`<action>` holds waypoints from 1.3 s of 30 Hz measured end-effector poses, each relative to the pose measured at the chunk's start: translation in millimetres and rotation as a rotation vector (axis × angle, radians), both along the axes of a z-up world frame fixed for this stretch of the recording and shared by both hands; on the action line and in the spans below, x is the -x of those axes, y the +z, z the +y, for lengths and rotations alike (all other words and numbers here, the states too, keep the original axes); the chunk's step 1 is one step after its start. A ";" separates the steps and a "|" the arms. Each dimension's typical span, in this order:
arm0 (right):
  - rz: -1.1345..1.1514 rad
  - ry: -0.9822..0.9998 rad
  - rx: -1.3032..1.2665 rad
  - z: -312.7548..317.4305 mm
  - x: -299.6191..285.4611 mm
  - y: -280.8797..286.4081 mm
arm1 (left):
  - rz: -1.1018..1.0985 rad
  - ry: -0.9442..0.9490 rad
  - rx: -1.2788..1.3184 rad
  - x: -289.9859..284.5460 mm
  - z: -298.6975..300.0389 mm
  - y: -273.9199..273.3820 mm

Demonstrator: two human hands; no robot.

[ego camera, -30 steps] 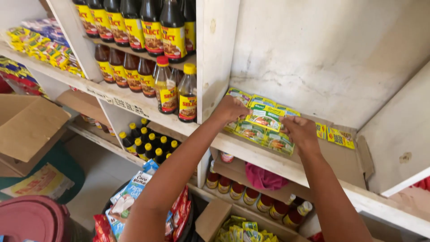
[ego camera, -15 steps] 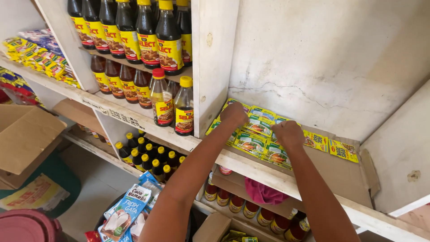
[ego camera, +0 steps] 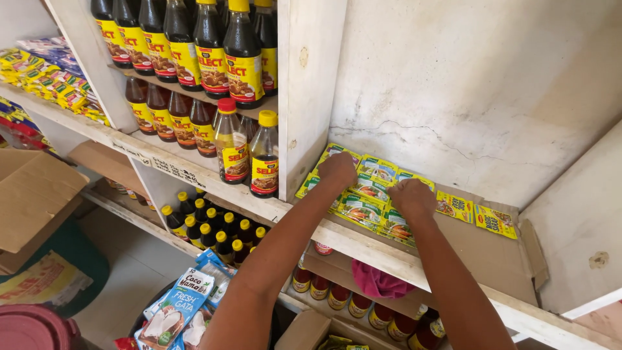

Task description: Taking seasoning packets from a box and arranging them neatly on grocery store shelves.

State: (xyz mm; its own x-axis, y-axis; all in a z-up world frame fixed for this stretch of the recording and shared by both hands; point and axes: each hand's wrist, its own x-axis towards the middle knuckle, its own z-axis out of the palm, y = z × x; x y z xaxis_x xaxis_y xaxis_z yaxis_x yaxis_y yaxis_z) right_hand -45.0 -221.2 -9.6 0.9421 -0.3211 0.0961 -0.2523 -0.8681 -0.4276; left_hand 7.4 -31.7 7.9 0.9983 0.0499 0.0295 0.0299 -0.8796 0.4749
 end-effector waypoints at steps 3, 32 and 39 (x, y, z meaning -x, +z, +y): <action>-0.027 0.012 0.023 2.4 2.8 1.8 | -0.004 -0.011 -0.021 2.6 0.7 2.3; -0.213 0.168 -0.233 -6.6 288.0 -256.1 | 0.205 -0.360 0.498 298.1 18.7 -260.9; 0.240 0.230 -0.282 -20.2 340.0 -385.7 | 0.237 -0.319 0.277 311.2 -4.3 -421.2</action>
State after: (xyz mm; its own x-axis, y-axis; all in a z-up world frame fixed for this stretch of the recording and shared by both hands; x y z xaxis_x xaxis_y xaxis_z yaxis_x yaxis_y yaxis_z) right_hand -385.0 -241.3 -395.2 0.9772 -0.0830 -0.1955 -0.1873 -0.7705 -0.6092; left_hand -303.7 -36.0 -413.3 0.9427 -0.2859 -0.1722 -0.0846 -0.7038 0.7054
